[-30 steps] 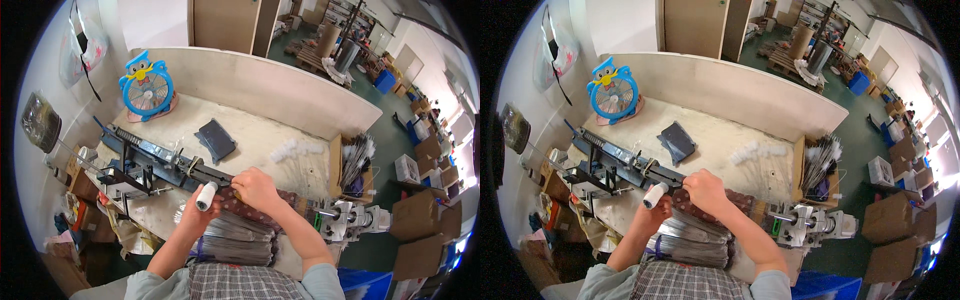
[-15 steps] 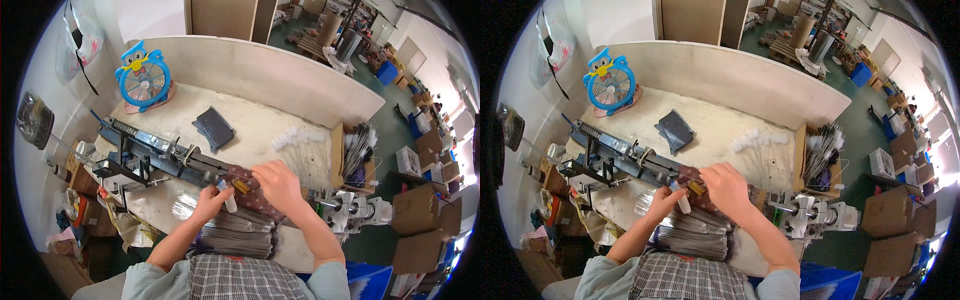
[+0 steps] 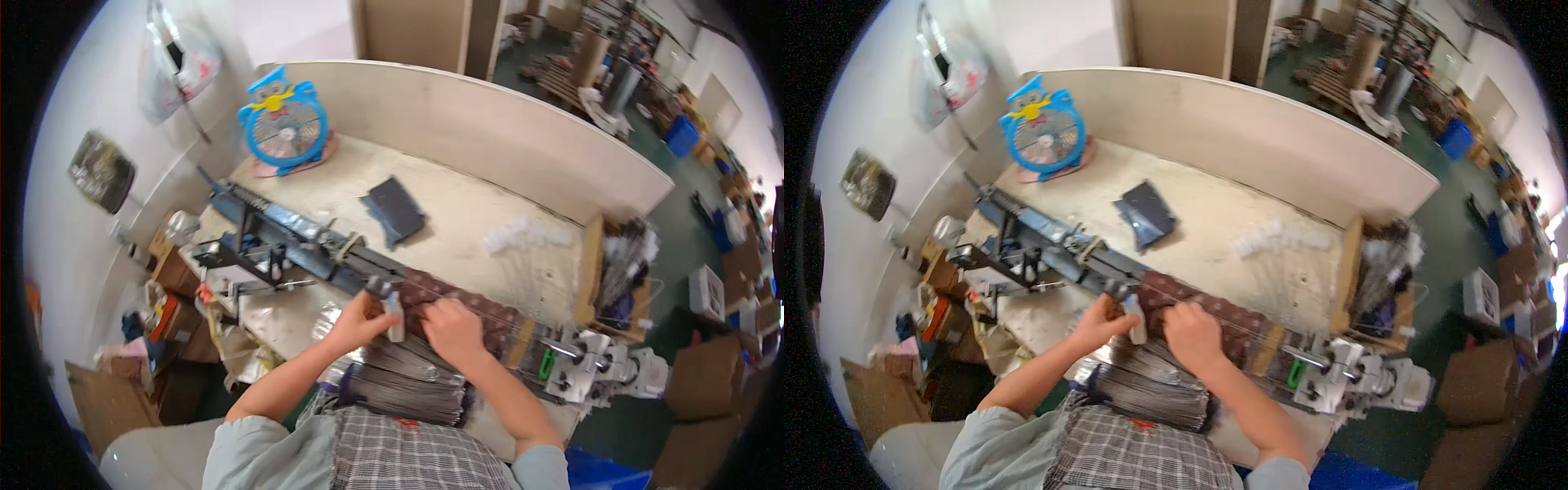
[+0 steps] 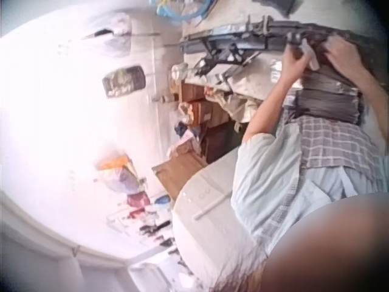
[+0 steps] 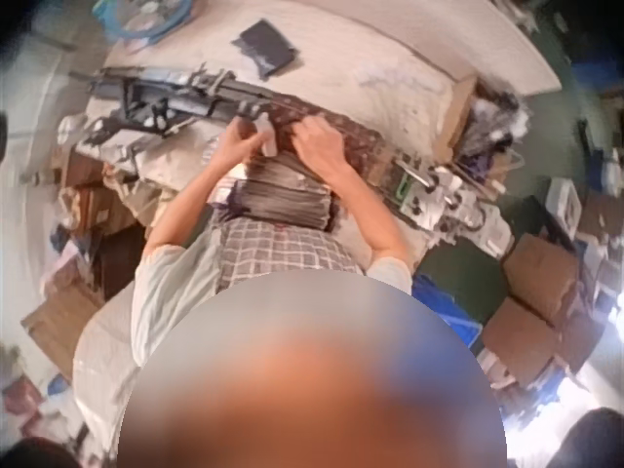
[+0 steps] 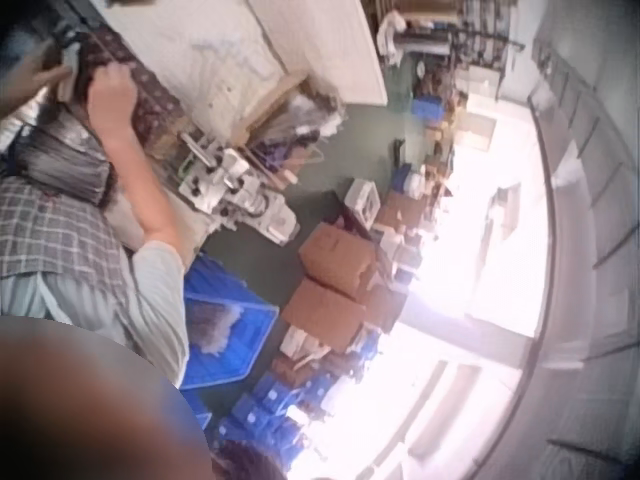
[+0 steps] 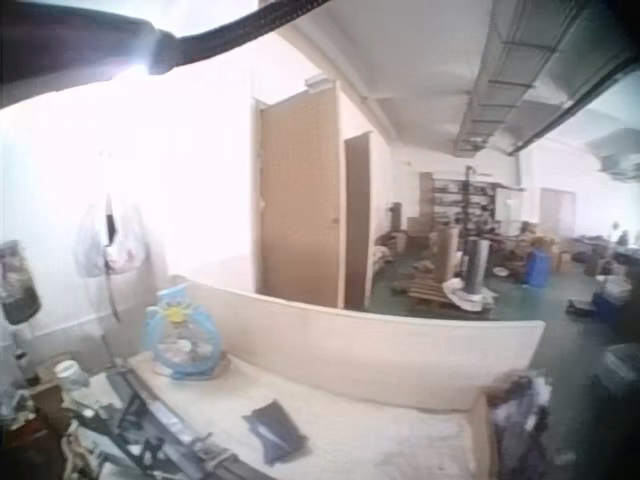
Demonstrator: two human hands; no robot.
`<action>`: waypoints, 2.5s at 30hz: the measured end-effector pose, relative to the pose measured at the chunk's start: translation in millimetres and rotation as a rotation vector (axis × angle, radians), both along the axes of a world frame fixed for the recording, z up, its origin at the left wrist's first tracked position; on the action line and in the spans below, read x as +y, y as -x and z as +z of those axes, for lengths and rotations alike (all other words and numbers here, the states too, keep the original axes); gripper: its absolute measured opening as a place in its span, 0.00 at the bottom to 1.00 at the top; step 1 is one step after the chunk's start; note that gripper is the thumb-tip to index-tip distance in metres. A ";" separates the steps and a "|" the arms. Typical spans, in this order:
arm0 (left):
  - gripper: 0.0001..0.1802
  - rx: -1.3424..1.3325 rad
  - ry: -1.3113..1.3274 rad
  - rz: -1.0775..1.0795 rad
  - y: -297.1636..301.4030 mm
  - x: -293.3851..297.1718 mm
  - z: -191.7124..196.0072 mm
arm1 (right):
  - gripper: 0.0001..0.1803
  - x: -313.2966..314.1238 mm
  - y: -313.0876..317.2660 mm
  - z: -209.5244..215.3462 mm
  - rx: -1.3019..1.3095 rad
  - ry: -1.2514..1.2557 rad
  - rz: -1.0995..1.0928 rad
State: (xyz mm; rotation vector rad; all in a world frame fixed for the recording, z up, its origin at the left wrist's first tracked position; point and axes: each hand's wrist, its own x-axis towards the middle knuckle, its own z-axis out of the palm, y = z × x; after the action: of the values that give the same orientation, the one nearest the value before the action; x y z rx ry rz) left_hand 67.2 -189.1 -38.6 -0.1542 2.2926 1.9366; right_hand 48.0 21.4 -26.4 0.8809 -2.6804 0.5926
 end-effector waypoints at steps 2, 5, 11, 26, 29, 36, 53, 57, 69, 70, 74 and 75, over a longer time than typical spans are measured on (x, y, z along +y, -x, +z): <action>0.14 -0.173 -0.367 0.289 0.0 -27.6 7.4 | 0.07 8.3 -3.3 9.8 -0.038 0.058 -0.023; 0.14 -0.205 -0.893 0.299 -17.1 -117.3 -39.8 | 0.09 11.0 -8.0 19.7 -0.104 0.064 0.007; 0.13 -0.338 -0.728 0.633 -24.8 -133.3 -14.8 | 0.09 2.9 -6.7 31.5 -0.130 0.074 0.046; 0.06 -0.097 -0.645 0.314 -35.2 -3.1 21.2 | 0.08 49.4 1.9 88.0 -0.224 0.233 -0.231; 0.08 -0.199 -0.667 0.060 -17.5 56.1 45.7 | 0.10 58.5 4.2 81.8 -0.502 0.451 -0.253; 0.08 -0.110 -0.615 0.015 1.6 102.5 29.2 | 0.09 76.8 -7.0 76.9 -0.492 0.452 -0.271; 0.07 -0.165 -0.770 0.300 0.0 84.5 46.3 | 0.08 26.7 20.9 84.2 0.170 0.216 -0.089; 0.08 -0.185 -0.777 0.256 0.3 83.3 46.1 | 0.06 6.4 32.7 68.3 -0.025 0.093 -0.060; 0.19 -0.294 -0.915 0.179 4.8 73.6 46.2 | 0.12 1.1 23.4 77.2 -0.371 0.241 -0.098; 0.19 -0.284 -0.982 0.226 4.9 75.4 43.8 | 0.12 -3.6 16.1 78.3 -0.204 0.194 -0.122; 0.18 -0.198 -1.004 0.324 0.0 79.3 48.4 | 0.16 -26.4 5.4 73.1 0.068 0.123 -0.197; 0.18 -0.191 -1.004 0.331 0.7 80.5 49.7 | 0.16 -24.4 6.4 71.2 0.071 0.126 -0.188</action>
State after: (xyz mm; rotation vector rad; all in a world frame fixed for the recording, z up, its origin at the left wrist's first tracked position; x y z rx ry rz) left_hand 66.6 -108.6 11.1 -0.5775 1.0117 2.8078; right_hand 41.6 -3.0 44.9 0.5972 -2.5921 0.6643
